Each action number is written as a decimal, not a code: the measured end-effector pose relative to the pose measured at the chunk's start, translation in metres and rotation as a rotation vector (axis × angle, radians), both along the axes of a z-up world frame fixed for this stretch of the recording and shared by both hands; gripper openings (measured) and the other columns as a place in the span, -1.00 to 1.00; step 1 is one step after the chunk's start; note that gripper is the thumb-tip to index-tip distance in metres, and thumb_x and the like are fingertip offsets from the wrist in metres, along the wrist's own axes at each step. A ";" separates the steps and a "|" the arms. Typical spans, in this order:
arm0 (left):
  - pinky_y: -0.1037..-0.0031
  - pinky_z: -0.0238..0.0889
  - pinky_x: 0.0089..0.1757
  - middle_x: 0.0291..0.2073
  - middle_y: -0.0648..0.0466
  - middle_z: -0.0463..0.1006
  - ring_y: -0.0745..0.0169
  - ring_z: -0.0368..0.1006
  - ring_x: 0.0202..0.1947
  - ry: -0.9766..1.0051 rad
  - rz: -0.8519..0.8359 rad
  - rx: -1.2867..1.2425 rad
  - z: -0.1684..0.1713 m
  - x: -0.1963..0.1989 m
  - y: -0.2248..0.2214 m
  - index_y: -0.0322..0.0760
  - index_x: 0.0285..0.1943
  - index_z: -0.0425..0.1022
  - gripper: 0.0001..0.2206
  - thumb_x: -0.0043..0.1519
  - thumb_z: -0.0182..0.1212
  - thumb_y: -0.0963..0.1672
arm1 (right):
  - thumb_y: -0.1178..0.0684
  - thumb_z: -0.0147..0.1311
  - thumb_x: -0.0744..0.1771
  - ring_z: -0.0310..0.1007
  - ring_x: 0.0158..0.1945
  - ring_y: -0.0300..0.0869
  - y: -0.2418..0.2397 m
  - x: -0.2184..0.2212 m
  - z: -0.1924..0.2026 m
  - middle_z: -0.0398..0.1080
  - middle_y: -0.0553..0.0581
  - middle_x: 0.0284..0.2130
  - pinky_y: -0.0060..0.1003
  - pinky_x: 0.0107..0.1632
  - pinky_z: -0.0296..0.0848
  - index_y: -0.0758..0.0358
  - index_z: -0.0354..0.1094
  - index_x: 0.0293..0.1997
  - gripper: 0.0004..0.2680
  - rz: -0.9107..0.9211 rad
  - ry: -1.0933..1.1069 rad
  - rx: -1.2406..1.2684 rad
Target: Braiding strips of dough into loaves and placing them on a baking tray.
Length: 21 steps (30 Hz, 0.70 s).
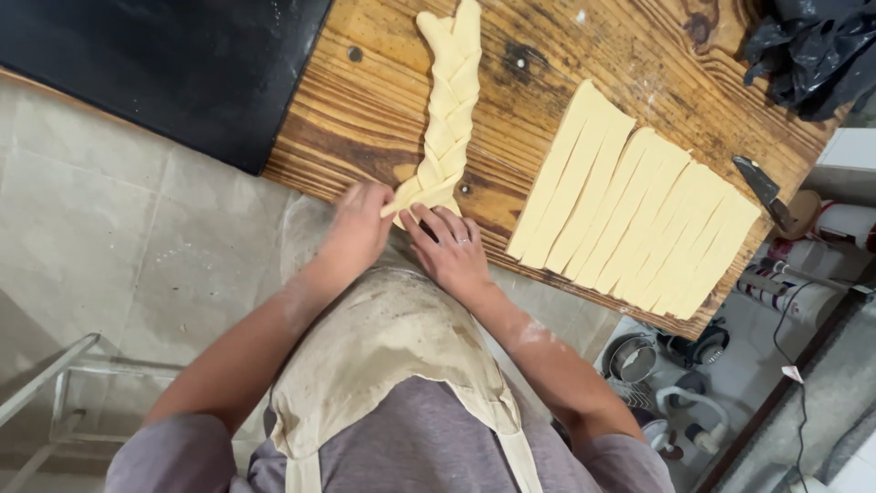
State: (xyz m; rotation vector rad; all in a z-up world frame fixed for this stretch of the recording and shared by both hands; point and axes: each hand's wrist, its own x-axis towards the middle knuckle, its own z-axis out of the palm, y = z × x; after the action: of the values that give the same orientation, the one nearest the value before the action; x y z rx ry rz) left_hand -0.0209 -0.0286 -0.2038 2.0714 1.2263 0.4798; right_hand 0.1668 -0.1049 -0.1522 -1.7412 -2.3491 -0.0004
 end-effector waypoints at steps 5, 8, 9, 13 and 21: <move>0.19 0.37 -0.11 -0.33 -0.04 0.53 -0.14 0.55 -0.18 -0.223 0.190 -0.313 0.044 -0.022 0.030 -0.21 -0.02 0.50 -0.80 0.20 0.24 -0.25 | -0.18 -0.04 0.40 0.24 0.27 -0.14 0.000 -0.003 0.002 0.29 -0.16 0.30 -0.15 0.19 0.18 -0.31 0.29 0.33 -0.70 -0.035 -0.022 -0.048; 0.26 0.39 -0.08 -0.23 -0.08 0.60 -0.06 0.57 -0.13 -0.197 0.273 -0.261 0.035 -0.027 0.031 -0.25 0.06 0.51 -0.79 0.25 0.30 -0.20 | -0.17 -0.06 0.41 0.16 0.33 -0.10 0.000 -0.003 0.007 0.21 -0.13 0.36 -0.03 0.25 0.15 -0.30 0.23 0.39 -0.67 -0.077 0.020 -0.192; 0.26 0.37 -0.06 -0.23 -0.01 0.58 -0.02 0.55 -0.14 -0.238 0.197 -0.129 0.032 -0.016 0.022 -0.19 0.01 0.56 -0.83 0.26 0.29 -0.19 | -0.16 -0.04 0.40 0.11 0.36 -0.08 -0.001 -0.002 0.008 0.16 -0.12 0.39 0.00 0.27 0.11 -0.28 0.19 0.41 -0.64 -0.062 0.023 -0.264; 0.29 0.39 -0.06 -0.17 0.11 0.55 0.06 0.51 -0.11 -0.334 -0.231 0.213 0.042 0.027 -0.009 -0.20 -0.06 0.57 -0.90 0.28 0.24 -0.20 | 0.08 0.14 0.29 0.19 0.41 0.02 -0.014 0.022 -0.021 0.48 0.00 -0.03 0.23 0.29 0.10 0.01 0.47 -0.22 -0.94 -0.040 0.443 -0.309; 0.28 0.37 -0.04 -0.10 0.02 0.59 0.04 0.49 -0.06 -0.292 -0.391 0.407 0.037 0.021 -0.007 -0.25 0.04 0.57 -0.84 0.39 0.13 -0.13 | -0.04 0.09 0.39 0.19 0.25 0.12 -0.025 0.016 0.001 0.21 0.14 0.21 0.09 0.25 0.20 0.12 0.18 0.39 -0.62 -0.560 0.361 -0.296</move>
State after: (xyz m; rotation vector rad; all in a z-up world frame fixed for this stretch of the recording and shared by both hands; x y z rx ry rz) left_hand 0.0002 -0.0355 -0.1673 2.3959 0.5647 0.8610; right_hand 0.1824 -0.1295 -0.1513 -2.2535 -1.6165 0.5443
